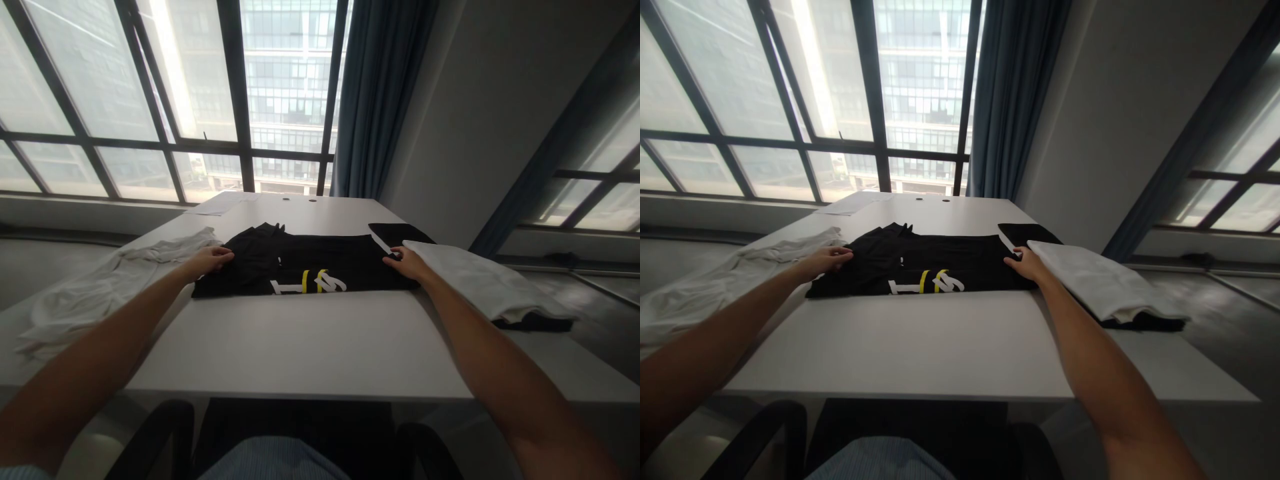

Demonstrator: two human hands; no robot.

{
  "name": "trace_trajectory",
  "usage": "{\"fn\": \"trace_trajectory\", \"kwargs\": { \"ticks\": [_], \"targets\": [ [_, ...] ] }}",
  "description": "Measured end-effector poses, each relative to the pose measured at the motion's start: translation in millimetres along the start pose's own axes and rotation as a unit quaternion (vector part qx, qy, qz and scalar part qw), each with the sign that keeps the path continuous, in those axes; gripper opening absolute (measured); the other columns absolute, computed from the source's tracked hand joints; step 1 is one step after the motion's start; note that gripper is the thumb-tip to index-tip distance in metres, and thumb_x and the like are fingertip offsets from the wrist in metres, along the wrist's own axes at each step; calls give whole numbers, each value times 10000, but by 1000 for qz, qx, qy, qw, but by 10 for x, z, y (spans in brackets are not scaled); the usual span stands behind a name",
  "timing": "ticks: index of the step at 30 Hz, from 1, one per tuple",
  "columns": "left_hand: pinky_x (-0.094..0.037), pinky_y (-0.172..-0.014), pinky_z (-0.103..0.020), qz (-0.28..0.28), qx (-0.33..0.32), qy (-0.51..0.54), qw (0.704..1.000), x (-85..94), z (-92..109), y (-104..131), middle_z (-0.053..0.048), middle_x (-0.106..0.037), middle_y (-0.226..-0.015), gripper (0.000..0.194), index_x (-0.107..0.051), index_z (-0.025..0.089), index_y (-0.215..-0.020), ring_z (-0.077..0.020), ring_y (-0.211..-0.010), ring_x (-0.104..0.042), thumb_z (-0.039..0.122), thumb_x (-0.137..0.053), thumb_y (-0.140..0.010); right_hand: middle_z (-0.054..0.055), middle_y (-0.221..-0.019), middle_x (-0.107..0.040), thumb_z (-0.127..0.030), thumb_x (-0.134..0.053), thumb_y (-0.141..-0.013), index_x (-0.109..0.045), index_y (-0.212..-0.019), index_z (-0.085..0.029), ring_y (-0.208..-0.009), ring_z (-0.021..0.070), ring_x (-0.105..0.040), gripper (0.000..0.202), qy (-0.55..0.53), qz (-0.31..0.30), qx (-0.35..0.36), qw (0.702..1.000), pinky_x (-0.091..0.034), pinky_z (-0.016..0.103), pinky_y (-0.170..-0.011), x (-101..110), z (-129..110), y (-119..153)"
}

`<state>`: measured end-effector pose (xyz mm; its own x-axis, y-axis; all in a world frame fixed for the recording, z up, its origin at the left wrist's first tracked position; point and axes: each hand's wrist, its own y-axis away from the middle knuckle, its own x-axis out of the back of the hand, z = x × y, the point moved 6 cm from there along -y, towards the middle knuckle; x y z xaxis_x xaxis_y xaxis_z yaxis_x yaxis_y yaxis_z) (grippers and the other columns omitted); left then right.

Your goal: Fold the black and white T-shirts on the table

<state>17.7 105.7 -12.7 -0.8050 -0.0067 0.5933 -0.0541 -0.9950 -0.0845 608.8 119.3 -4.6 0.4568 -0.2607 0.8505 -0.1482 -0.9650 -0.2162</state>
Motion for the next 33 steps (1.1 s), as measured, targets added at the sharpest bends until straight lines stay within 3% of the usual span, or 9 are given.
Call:
{"fn": "trace_trajectory", "kwargs": {
  "ticks": [4, 7, 13, 21, 27, 31, 33],
  "targets": [
    [-575, -851, -386, 11, 1, -47, 999, 10, -18, 28, -105, -738, -1032, 904, -689, 180, -1210, -294, -961, -709, 572, -905, -425, 181, -1214, -699, -265, -754, -776, -585, -1379, -98, -1027, 260, -695, 648, 9, -39, -12, 999, -531, 339, -909, -36, 153, -27],
    [-544, -968, -462, -5, -28, -55, 998, -34, 73, 46, -127, -744, -1114, 946, -684, 199, -1257, -357, -1118, -676, 580, -907, -421, 121, -1128, -729, -158, -709, -738, -634, -1320, -130, -938, 229, -703, 587, 12, -43, 2, 999, -539, 312, -855, -12, 218, -54],
    [-530, -996, -496, 36, -107, -32, 993, 45, 242, 90, -129, -762, -1141, 811, -664, 192, -1305, -351, -1137, -674, 608, -803, -622, 116, -1169, -722, -180, -662, -766, -639, -1309, -147, -1055, 239, -672, 544, 20, 39, 59, 997, -504, 334, -951, 62, 164, -83],
    [-501, -1009, -454, 63, -74, -217, 971, -13, 84, 40, -149, -741, -1186, 713, -642, 183, -1343, -347, -1101, -686, 583, -691, -756, 115, -1060, -750, -229, -694, -789, -622, -1325, -120, -949, 244, -700, 552, 104, -36, 35, 993, -523, 317, -856, -77, 174, -59],
    [-479, -1025, -399, 34, -88, -262, 960, -192, 182, 19, -107, -773, -1111, 412, -779, 214, -1140, -334, -1095, -688, 446, -653, -823, 128, -1066, -746, -213, -656, -835, -613, -1337, -102, -972, 249, -695, 516, 139, -52, 30, 988, -513, 311, -865, -90, 189, -79],
    [-441, -1084, -444, 155, -199, -270, 929, -58, 399, 92, -94, -728, -1244, 511, -663, 216, -1373, -325, -1195, -625, 417, -511, -928, 115, -1070, -743, -222, -669, -831, -627, -1322, -132, -952, 247, -695, 501, 124, -17, 47, 991, -516, 322, -870, -47, 173, -80],
    [-420, -1112, -462, 181, -222, -288, 914, -40, 396, 85, -104, -661, -1372, 588, -564, 193, -1474, -331, -1272, -574, 404, -504, -928, 107, -1069, -742, -228, -665, -841, -621, -1324, -147, -962, 247, -692, 492, 116, 16, 52, 992, -513, 329, -885, -23, 163, -73]
  ]
}}
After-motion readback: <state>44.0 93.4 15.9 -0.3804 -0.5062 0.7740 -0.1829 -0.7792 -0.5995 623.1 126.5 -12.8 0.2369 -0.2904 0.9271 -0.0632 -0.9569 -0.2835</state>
